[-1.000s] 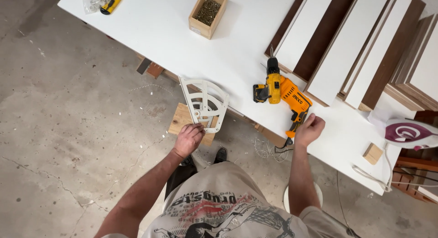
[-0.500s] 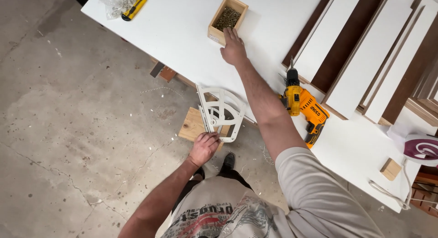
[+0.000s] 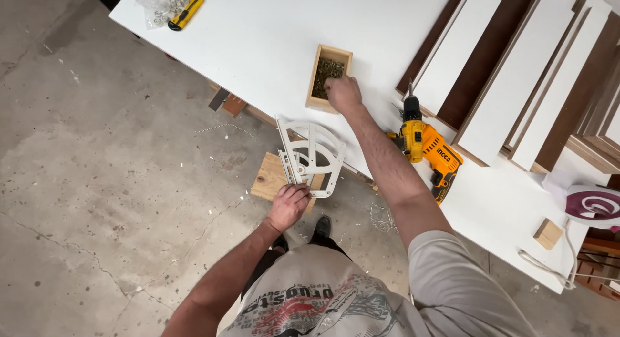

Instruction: Assembling shoe rack mechanisms by attaching plastic hinges to wooden blocks using a power drill and screws.

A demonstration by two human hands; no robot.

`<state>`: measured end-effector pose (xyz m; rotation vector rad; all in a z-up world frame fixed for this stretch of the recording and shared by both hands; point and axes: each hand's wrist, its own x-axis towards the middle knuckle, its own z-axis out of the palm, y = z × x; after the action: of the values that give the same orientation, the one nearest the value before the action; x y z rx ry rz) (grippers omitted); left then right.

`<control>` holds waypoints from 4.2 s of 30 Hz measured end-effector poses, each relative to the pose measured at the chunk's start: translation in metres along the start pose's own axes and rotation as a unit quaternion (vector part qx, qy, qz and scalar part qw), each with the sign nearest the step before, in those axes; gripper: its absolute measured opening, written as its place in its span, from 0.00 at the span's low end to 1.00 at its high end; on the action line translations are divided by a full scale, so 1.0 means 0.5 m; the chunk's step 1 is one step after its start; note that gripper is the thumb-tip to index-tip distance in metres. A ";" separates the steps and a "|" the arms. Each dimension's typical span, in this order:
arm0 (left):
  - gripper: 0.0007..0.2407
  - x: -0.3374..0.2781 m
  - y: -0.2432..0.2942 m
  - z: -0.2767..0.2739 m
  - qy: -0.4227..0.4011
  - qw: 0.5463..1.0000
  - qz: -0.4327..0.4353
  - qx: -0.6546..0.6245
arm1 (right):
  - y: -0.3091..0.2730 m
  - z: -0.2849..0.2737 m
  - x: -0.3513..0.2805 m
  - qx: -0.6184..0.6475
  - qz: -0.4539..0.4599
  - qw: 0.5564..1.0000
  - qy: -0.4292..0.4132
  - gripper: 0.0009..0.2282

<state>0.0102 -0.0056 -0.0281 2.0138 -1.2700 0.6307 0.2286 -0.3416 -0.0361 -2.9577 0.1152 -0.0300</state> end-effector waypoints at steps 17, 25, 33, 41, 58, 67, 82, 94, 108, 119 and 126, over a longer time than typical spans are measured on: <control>0.04 -0.003 0.016 -0.009 -0.010 1.000 -0.015 0.010 | -0.011 -0.027 -0.006 0.144 -0.011 0.988 -0.060 0.04; 0.03 -0.001 0.017 -0.012 -0.019 1.000 -0.005 0.020 | 0.002 -0.003 -0.048 0.054 -0.121 0.991 -0.020 0.07; 0.03 -0.004 0.019 -0.014 -0.019 1.000 -0.008 0.019 | -0.008 -0.058 -0.074 0.126 -0.083 0.988 0.009 0.06; 0.03 -0.012 0.018 -0.006 -0.014 0.999 -0.004 0.029 | -0.091 -0.150 -0.192 0.365 0.041 0.925 0.094 0.06; 0.03 -0.014 0.008 -0.009 0.003 1.000 0.006 0.017 | -0.274 -0.081 -0.619 0.343 -0.026 0.935 0.084 0.05; 0.03 -0.027 -0.003 0.007 -0.004 1.000 0.004 0.012 | -0.264 -0.055 -0.615 0.275 -0.154 0.943 0.106 0.06; 0.04 -0.023 0.008 -0.006 -0.006 1.000 0.006 0.009 | -0.242 0.003 -0.603 0.144 -0.214 0.961 0.099 0.02; 0.05 -0.019 0.023 -0.016 0.018 1.000 0.004 0.013 | -0.268 -0.007 -0.603 0.087 -0.235 0.955 0.159 0.13; 0.04 -0.025 0.025 -0.005 0.023 1.000 -0.001 0.009 | -0.003 -0.094 -0.551 0.298 0.311 0.810 0.398 0.30; 0.03 -0.028 0.022 0.002 0.008 1.000 -0.002 0.015 | -0.069 -0.301 -0.481 0.543 0.290 0.709 0.344 0.09; 0.03 -0.020 0.007 0.004 0.004 1.000 0.001 0.015 | -0.198 -0.518 -0.593 0.384 0.240 0.891 0.021 0.05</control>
<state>0.0031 -0.0025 -0.0354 2.0326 -1.2644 0.6622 -0.0667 -0.2678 0.2326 -2.0691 0.6660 -0.0566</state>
